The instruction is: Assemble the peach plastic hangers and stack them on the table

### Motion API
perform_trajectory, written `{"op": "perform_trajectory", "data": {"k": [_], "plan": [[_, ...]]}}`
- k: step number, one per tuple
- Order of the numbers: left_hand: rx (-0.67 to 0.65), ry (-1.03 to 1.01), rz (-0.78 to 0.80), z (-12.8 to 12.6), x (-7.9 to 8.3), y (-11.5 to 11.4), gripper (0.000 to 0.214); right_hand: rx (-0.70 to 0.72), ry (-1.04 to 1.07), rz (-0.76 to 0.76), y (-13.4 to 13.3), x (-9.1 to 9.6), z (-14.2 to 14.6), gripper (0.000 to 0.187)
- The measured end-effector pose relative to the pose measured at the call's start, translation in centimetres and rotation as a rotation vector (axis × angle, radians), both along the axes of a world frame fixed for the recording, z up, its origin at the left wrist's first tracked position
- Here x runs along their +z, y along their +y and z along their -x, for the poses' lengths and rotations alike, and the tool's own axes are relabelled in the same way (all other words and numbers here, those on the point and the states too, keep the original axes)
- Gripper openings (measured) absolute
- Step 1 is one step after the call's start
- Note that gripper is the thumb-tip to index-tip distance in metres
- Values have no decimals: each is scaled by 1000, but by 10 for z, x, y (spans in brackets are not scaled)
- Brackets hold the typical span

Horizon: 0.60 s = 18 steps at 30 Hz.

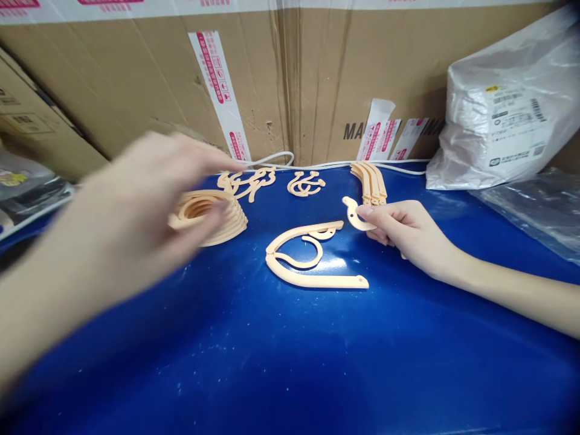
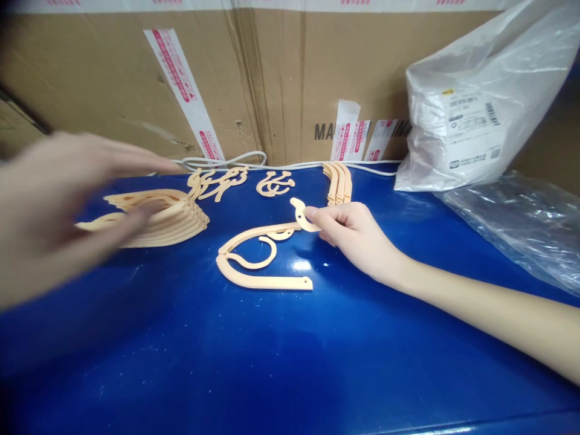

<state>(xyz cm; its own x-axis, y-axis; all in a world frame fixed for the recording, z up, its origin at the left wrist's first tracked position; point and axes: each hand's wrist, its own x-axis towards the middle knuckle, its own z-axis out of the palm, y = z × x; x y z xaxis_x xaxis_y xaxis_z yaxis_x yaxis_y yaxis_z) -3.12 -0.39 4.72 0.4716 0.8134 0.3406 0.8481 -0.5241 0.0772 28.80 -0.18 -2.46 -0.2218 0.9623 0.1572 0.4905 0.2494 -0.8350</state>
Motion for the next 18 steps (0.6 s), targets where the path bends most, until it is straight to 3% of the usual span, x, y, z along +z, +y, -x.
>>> {"op": "perform_trajectory", "data": {"k": [2, 4, 7, 15, 18], "plan": [[-226, 64, -175, -35, -19, -17, 36, -29, 32, 42, 0, -1, 1, 46], [-358, 69, -162, -55, -35, -30, 33, -26, 74, 53, 0, -2, 1, 35], [-485, 74, -32, -64, -51, -36, 27, 22, 75, 30, 0, -3, 1, 28], [-585, -23, 380, -55, -60, -22, 9, 93, -122, -205, 4, -6, -1, 26], [-560, -50, 390, -56, -62, -21, 8, 92, -137, -213, 4, -7, -1, 26]]}}
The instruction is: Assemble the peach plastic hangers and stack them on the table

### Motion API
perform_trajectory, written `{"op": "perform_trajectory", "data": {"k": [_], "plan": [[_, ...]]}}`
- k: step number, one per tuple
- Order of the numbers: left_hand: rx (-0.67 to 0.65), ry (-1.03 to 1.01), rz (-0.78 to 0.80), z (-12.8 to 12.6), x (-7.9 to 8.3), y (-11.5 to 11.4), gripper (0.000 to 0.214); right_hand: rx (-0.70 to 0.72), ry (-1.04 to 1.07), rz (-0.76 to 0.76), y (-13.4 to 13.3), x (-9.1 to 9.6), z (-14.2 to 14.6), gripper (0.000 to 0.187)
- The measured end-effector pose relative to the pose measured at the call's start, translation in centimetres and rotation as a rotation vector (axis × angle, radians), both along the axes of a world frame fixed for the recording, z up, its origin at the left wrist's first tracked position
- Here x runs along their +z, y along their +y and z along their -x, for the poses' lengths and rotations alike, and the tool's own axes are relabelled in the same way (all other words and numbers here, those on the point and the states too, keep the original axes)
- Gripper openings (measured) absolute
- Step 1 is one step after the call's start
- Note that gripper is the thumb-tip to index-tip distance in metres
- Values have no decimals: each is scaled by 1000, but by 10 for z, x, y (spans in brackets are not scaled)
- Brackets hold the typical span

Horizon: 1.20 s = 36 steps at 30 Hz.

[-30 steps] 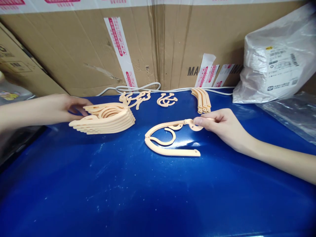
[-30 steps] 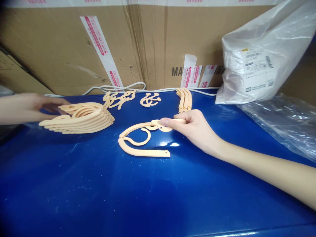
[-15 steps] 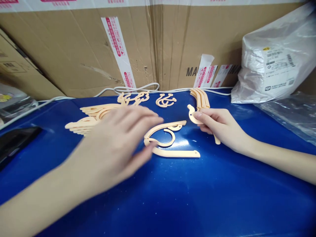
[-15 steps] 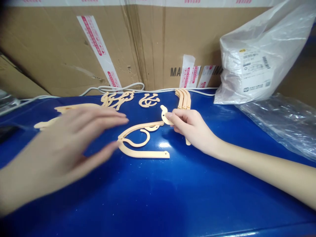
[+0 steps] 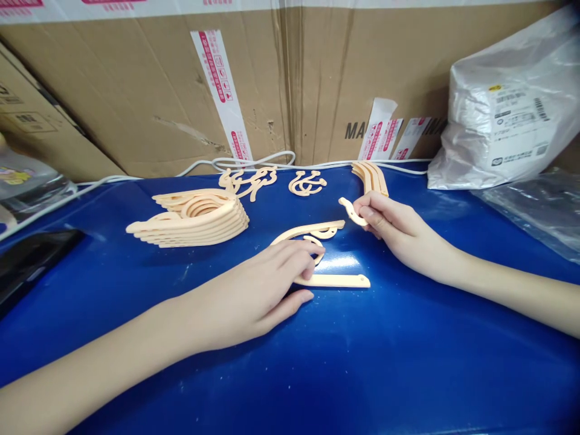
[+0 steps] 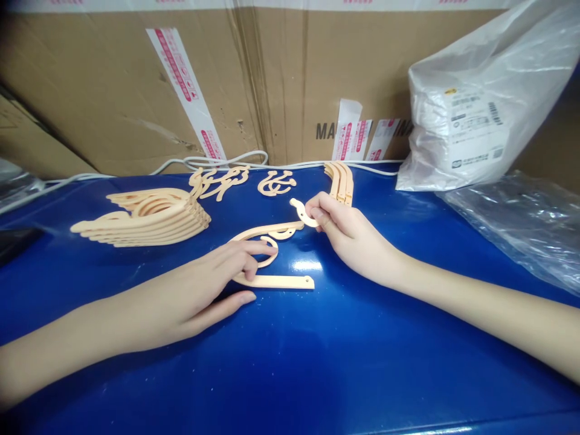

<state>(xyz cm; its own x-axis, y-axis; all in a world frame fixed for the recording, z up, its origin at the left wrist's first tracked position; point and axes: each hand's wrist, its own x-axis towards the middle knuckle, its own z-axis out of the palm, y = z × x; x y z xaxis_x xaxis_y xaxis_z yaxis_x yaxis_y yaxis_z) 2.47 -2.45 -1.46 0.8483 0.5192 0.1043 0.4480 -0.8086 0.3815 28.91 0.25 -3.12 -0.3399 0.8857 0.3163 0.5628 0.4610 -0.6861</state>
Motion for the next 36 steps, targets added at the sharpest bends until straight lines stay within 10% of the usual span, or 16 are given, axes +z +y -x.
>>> {"op": "perform_trajectory", "data": {"k": [10, 36], "plan": [[72, 39, -232, -5, -4, -2, 12, 150, -207, -51, -13, 12, 9, 39], [301, -111, -194, -2, 0, -3, 13, 135, -196, -72, -16, 9, 6, 38]]}}
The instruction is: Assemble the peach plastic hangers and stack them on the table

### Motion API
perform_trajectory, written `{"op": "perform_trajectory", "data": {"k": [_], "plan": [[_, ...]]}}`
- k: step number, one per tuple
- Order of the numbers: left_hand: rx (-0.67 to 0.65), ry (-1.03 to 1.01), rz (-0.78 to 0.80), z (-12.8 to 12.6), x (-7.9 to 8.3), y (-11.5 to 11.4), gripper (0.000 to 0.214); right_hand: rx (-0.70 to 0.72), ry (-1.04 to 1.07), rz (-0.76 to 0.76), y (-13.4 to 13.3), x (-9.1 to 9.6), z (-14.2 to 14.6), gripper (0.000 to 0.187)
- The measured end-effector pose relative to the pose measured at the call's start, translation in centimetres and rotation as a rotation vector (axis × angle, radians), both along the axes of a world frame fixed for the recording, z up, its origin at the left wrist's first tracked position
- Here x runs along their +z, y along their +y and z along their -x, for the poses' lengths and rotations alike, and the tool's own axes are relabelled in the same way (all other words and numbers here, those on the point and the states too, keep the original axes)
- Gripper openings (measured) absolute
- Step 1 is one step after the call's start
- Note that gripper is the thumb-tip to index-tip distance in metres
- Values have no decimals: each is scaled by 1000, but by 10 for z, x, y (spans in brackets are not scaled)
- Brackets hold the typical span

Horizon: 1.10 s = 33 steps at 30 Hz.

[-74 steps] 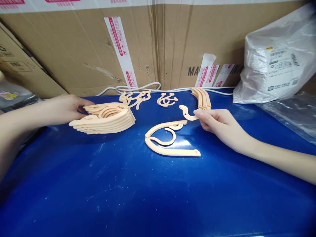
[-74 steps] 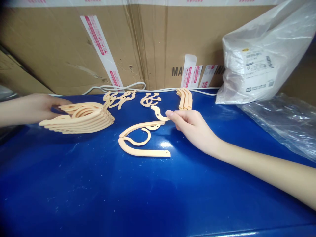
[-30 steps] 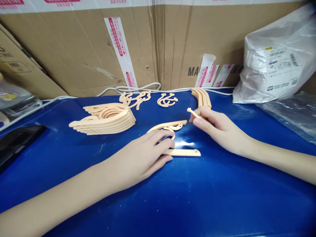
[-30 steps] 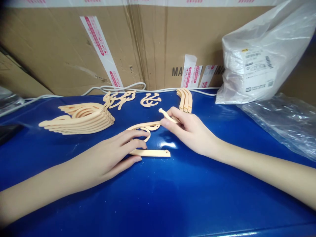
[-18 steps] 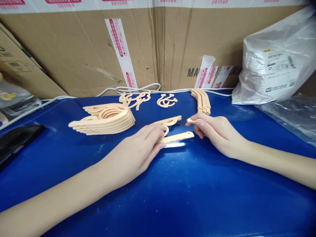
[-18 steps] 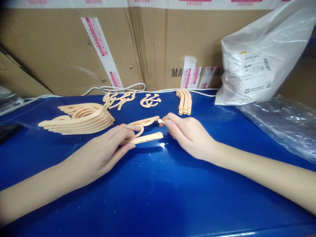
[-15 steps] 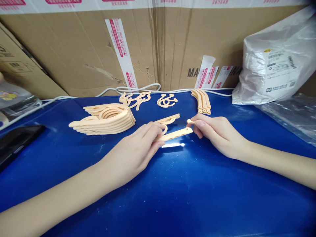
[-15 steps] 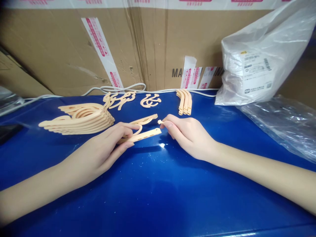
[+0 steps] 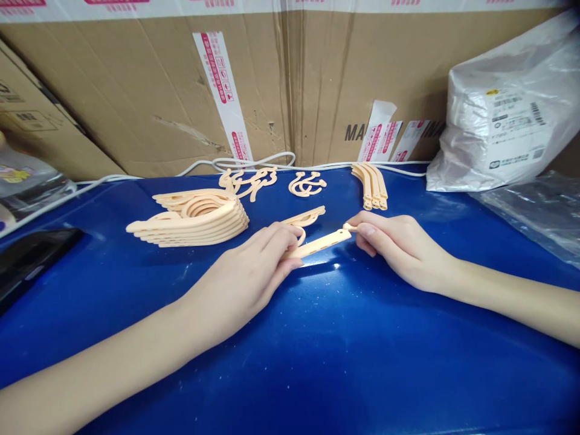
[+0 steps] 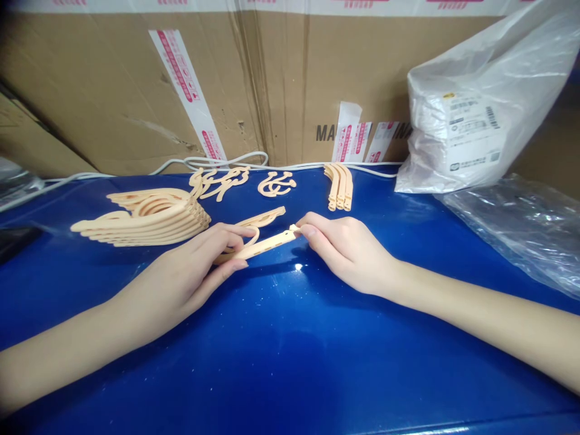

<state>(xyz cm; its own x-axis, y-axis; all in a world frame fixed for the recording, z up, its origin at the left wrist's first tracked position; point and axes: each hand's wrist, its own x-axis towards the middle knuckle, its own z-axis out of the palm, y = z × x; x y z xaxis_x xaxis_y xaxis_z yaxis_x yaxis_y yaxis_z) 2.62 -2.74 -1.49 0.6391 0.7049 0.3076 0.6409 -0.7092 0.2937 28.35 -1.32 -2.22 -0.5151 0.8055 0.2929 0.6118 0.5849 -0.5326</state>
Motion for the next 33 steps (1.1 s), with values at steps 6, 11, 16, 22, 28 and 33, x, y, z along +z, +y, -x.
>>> {"op": "perform_trajectory", "data": {"k": [6, 11, 16, 22, 28, 33], "plan": [[0, 3, -1, 1, 0, -1, 10, 37, -57, 7, 0, 2, 1, 31], [-27, 3, 23, -1, -1, -1, 6, 19, -90, 16, -1, 2, 2, 29], [-17, -2, 48, -1, -3, -1, 4, 9, -65, 21, -3, 3, 2, 28], [-26, -26, 84, 0, -1, -2, 3, 24, -58, 25, -3, 4, 2, 32], [-38, -27, 54, 0, -1, -2, 4, 43, -93, -4, -2, 4, 2, 32], [-45, -19, 50, 1, -1, -2, 5, 15, -185, -82, -4, 0, 0, 36]]}}
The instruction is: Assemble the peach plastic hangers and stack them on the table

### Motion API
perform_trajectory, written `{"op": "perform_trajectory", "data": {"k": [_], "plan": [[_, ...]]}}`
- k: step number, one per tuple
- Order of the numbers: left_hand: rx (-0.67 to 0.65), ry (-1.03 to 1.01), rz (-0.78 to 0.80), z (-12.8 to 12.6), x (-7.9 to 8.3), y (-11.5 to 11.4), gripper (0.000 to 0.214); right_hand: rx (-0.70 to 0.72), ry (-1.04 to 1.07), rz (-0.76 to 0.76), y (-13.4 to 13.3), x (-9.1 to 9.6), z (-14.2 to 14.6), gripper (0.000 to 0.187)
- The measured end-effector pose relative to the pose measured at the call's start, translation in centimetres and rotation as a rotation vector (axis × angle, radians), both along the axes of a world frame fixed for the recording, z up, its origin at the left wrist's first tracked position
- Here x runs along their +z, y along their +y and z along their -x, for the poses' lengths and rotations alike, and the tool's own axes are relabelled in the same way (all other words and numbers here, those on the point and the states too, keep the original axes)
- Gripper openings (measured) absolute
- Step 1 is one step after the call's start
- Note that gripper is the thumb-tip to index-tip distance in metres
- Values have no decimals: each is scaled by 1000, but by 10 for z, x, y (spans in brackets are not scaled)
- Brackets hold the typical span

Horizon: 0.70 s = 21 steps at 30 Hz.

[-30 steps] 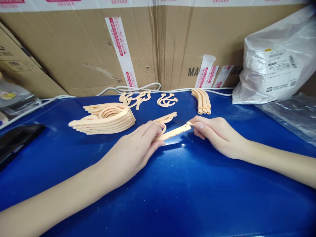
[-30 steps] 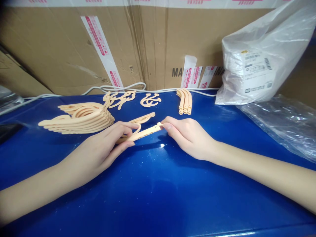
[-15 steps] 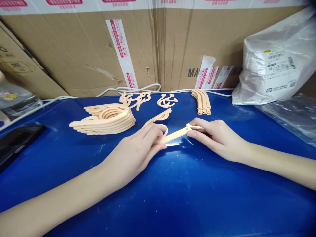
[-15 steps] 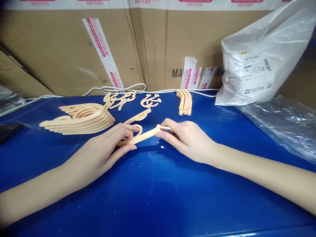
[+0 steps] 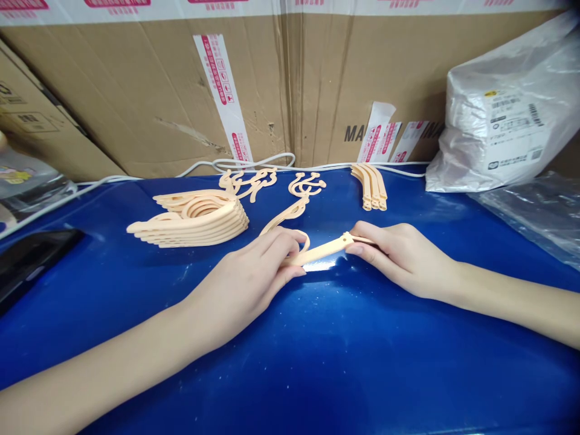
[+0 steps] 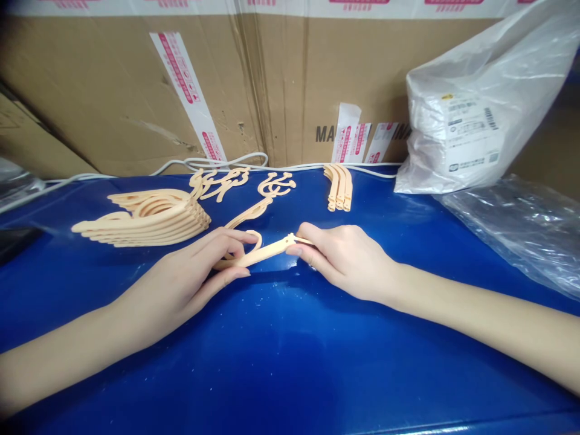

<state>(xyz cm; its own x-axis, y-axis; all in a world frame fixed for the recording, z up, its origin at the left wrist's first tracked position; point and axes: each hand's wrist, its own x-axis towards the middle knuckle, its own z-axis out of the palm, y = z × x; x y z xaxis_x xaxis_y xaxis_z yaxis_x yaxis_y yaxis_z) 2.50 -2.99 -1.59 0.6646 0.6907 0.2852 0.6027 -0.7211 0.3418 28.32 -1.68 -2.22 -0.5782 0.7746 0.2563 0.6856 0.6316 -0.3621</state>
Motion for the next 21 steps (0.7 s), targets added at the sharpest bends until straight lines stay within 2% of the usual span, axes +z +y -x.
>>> {"op": "perform_trajectory", "data": {"k": [9, 16, 21], "plan": [[-6, 14, 2, 1, 1, 1, 4, 2, -146, -196, 1, 2, -2, 49], [-21, 12, -23, 1, 0, 3, 6, 12, -167, -291, -1, 2, -1, 48], [-41, 52, -32, 4, -3, 4, 15, 18, -185, -364, -2, 4, 0, 50]]}}
